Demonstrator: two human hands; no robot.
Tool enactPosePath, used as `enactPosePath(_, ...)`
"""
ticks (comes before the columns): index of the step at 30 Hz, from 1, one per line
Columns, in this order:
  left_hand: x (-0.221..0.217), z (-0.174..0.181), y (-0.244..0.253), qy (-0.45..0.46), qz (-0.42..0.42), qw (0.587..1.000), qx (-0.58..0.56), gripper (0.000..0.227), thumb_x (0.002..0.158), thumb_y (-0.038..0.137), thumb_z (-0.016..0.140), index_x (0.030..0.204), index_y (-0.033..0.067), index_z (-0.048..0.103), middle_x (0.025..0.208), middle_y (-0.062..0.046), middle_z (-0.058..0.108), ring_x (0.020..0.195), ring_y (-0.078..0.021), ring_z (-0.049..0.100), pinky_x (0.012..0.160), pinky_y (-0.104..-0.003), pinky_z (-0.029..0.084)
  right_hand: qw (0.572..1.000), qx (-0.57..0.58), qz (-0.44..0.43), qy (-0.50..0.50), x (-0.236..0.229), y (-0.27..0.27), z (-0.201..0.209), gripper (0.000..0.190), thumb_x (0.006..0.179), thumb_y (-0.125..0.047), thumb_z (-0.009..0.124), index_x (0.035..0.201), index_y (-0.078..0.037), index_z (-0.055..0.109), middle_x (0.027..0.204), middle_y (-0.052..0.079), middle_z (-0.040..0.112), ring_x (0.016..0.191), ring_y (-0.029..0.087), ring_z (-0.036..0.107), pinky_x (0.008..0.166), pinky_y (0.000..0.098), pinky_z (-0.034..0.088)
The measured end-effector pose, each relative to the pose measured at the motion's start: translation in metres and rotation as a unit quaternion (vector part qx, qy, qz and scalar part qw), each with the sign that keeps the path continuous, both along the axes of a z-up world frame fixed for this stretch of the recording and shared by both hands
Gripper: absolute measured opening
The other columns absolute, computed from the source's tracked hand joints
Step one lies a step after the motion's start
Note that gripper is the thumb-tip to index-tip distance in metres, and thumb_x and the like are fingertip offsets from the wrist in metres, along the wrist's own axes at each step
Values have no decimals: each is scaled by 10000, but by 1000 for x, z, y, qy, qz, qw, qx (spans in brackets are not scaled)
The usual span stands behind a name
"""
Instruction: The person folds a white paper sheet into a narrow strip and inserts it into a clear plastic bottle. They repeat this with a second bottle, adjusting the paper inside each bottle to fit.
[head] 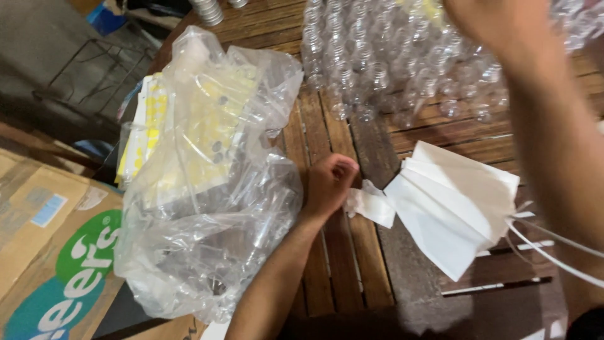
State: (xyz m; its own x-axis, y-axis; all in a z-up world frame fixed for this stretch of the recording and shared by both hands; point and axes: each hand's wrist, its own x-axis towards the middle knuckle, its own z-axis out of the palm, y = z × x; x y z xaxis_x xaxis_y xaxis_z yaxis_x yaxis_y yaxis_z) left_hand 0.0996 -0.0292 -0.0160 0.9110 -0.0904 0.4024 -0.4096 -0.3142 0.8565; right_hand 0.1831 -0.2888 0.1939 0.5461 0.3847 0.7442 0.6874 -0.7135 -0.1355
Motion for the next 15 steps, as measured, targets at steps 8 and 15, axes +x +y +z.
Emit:
enactPosePath(8,43,56,-7,168,-107,867,-456,630,979,569,504,1223,1,629,1041,-200,695,830,-286,703,682,-371,583,980,10,128,150,-133,51,-37,489,882,-235,806,1261,38,661,1518,279,501,1243,447,631,1028,511,516)
enactPosePath(15,42,106,-25,214,-77,839,-495,152,993,130,648,1094,22,609,1085,-204,718,959,-262,672,852,-394,618,984,-43,127,120,-132,69,-61,211,915,-160,776,949,-79,583,1650,251,242,1536,541,195,1143,650,450)
